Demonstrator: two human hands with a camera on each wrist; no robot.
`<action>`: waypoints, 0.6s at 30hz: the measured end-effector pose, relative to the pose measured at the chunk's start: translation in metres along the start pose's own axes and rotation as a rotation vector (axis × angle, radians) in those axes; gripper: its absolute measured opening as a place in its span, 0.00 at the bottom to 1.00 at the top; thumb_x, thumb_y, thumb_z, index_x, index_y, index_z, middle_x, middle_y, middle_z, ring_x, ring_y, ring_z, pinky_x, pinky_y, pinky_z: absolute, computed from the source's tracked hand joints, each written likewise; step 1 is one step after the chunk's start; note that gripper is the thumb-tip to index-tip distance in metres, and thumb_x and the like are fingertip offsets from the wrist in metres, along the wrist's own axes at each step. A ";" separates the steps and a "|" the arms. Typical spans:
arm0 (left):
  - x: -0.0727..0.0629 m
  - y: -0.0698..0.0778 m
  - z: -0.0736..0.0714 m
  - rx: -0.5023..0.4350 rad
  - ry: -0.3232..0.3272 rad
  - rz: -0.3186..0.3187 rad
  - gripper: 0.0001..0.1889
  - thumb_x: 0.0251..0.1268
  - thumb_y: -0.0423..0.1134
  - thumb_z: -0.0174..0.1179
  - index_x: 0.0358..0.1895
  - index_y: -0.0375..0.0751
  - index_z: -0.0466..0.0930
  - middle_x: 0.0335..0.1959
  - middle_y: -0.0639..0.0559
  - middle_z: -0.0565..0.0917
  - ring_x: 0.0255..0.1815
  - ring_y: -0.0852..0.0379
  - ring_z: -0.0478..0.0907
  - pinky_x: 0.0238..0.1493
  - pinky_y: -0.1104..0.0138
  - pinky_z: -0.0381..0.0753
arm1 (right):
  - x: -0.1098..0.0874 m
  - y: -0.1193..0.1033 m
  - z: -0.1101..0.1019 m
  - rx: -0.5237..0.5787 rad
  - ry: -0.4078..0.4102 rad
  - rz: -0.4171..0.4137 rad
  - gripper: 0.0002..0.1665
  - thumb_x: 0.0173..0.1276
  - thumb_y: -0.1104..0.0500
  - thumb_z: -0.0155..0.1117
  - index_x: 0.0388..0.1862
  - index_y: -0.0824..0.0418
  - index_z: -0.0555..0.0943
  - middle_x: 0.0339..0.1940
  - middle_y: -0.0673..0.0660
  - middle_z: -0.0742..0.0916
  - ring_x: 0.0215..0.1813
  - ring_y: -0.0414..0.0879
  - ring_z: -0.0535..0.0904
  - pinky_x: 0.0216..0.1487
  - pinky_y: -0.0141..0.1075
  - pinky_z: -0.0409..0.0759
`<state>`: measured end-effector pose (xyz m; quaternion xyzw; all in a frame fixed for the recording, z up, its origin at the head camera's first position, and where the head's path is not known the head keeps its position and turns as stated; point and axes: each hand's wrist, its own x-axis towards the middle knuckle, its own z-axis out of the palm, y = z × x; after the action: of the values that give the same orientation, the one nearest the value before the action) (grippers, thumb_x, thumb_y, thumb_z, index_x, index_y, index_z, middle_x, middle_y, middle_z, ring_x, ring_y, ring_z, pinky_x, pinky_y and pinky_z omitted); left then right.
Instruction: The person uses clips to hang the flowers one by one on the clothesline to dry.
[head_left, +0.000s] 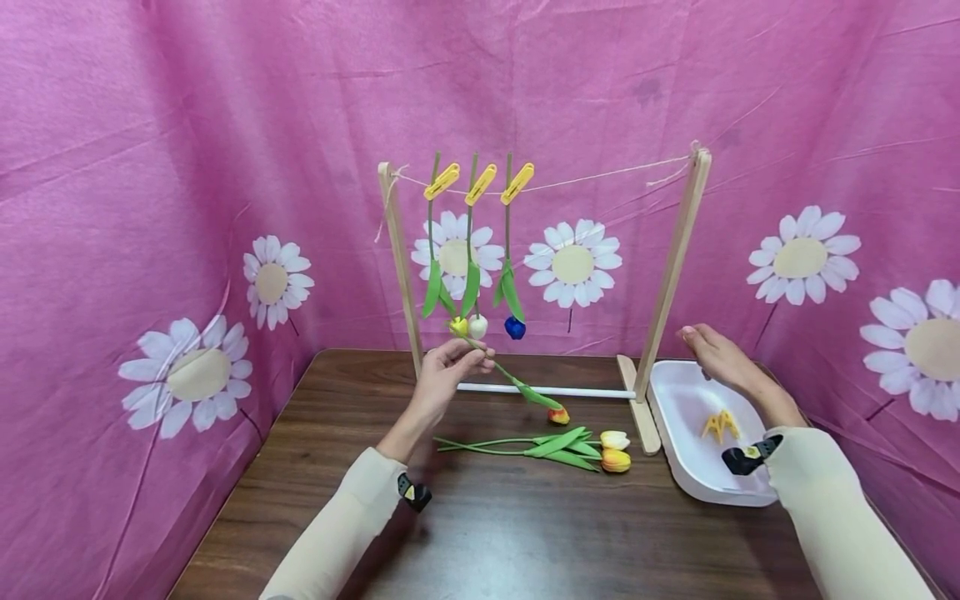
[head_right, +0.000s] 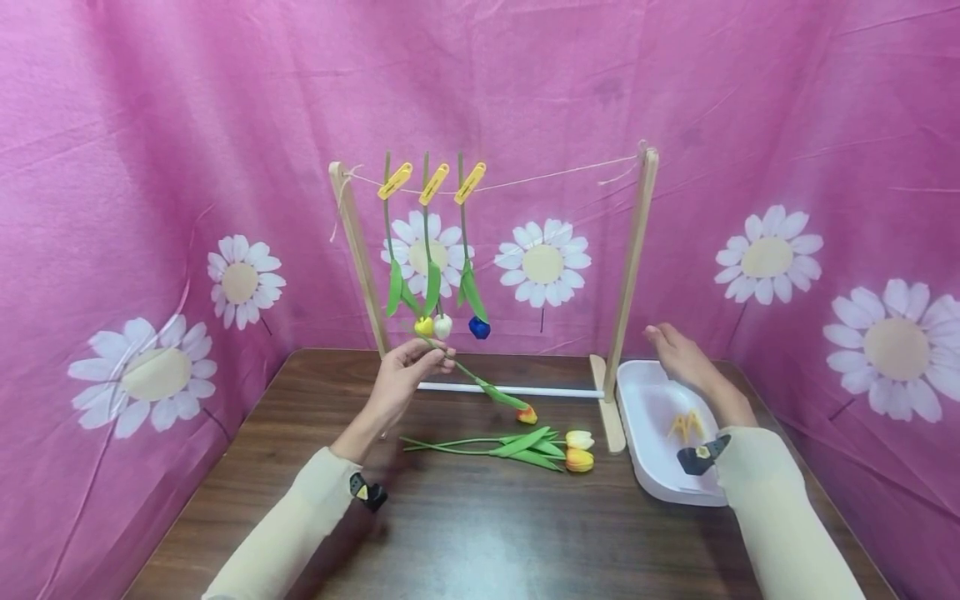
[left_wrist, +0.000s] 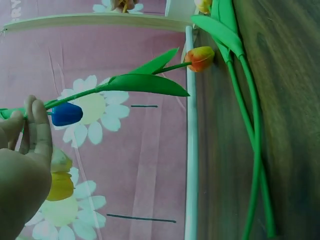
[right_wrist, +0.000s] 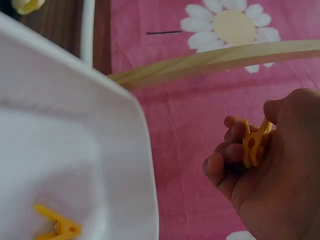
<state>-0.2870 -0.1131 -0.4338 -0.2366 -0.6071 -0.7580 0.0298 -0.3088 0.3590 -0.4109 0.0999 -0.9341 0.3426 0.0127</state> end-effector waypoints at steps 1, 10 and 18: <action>0.001 0.001 0.001 0.013 -0.018 0.008 0.14 0.82 0.30 0.57 0.56 0.18 0.76 0.51 0.27 0.89 0.43 0.56 0.93 0.53 0.54 0.92 | 0.000 -0.002 -0.001 0.013 0.005 -0.015 0.35 0.92 0.48 0.31 0.71 0.80 0.66 0.30 0.56 0.76 0.25 0.45 0.74 0.29 0.36 0.74; 0.007 0.013 0.017 0.044 -0.052 -0.022 0.10 0.81 0.29 0.58 0.56 0.28 0.81 0.54 0.21 0.84 0.44 0.57 0.91 0.60 0.52 0.89 | 0.001 -0.029 -0.010 0.084 0.099 -0.124 0.24 0.91 0.56 0.44 0.71 0.74 0.68 0.38 0.54 0.77 0.32 0.38 0.75 0.33 0.31 0.77; 0.021 0.023 0.026 0.060 -0.001 -0.015 0.15 0.78 0.29 0.62 0.59 0.19 0.80 0.47 0.43 0.91 0.42 0.56 0.90 0.60 0.57 0.89 | -0.007 -0.072 -0.022 0.161 0.249 -0.209 0.24 0.90 0.55 0.43 0.68 0.75 0.68 0.36 0.47 0.74 0.29 0.38 0.72 0.30 0.29 0.74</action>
<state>-0.2891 -0.0894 -0.4009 -0.2313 -0.6312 -0.7397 0.0311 -0.2894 0.3209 -0.3491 0.1540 -0.8793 0.4229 0.1557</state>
